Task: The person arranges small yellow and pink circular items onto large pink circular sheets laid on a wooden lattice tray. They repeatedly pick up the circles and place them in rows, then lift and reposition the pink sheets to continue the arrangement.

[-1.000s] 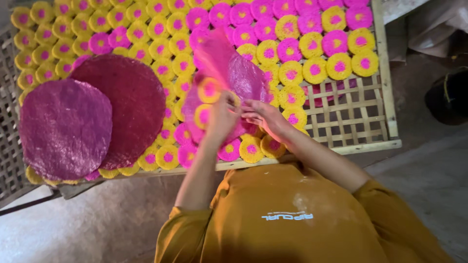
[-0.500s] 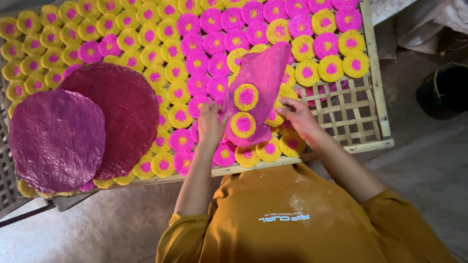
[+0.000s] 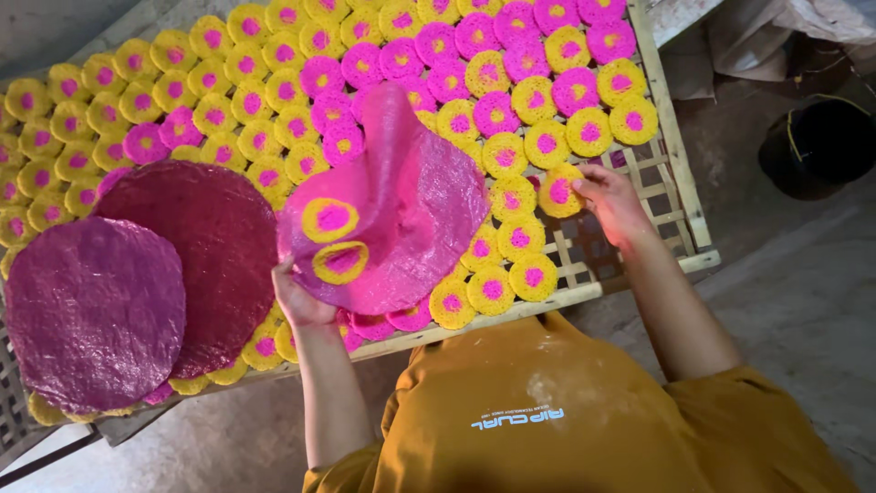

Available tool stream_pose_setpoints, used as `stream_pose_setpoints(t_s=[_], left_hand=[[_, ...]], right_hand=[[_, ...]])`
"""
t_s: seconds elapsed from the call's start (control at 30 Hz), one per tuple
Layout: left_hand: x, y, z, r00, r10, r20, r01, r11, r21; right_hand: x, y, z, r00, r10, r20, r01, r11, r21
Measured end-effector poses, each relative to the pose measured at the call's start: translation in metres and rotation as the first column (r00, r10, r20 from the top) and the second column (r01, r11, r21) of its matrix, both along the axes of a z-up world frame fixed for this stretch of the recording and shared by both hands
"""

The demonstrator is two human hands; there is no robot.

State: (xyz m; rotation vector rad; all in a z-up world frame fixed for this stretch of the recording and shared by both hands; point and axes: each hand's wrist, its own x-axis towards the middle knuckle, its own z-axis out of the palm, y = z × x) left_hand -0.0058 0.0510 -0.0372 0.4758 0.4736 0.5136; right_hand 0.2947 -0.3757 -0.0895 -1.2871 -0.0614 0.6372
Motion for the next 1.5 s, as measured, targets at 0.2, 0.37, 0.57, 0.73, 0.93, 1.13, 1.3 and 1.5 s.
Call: stream_pose_setpoints(t_s=[0.2,0.37,0.57,0.73,0.93,1.13,1.3,1.5], left_hand=[[0.007,-0.011,0.018,0.999,0.049,0.022,-0.049,0.999,0.002],[0.019,-0.029,0.042,1.000,-0.004,0.010,0.003,0.999,0.047],[0.076,-0.090,0.081,0.971,-0.135,-0.198,0.165,0.976,0.141],[0.118,-0.151,0.094,0.860,-0.397,-0.320,0.510,0.691,0.512],[0.114,-0.119,0.093,0.819,-0.252,-0.515,0.433,0.861,0.267],[0.080,-0.075,0.078,0.947,-0.274,-0.165,0.284,0.958,0.037],[0.076,-0.086,0.075,0.954,-0.223,-0.202,0.233,0.972,0.024],[0.093,-0.117,0.087,0.959,-0.221,-0.175,0.231,0.972,0.042]], right_hand=[[-0.015,0.023,-0.005,0.896,0.074,0.437,0.147,0.882,-0.449],[-0.027,0.038,0.041,0.708,0.231,0.668,0.378,0.676,-0.633],[-0.053,0.075,0.132,0.786,0.205,0.584,0.170,0.835,-0.523],[-0.085,0.098,0.160,0.774,0.192,0.604,-0.058,0.970,-0.234],[-0.029,0.045,0.107,0.992,-0.116,-0.051,0.119,0.991,0.064],[0.023,-0.042,0.041,0.976,-0.210,0.055,0.209,0.978,0.019],[0.024,-0.038,-0.007,0.987,-0.094,0.134,0.107,0.989,-0.099],[0.012,-0.025,-0.001,0.703,0.181,0.688,0.462,0.619,-0.635]])
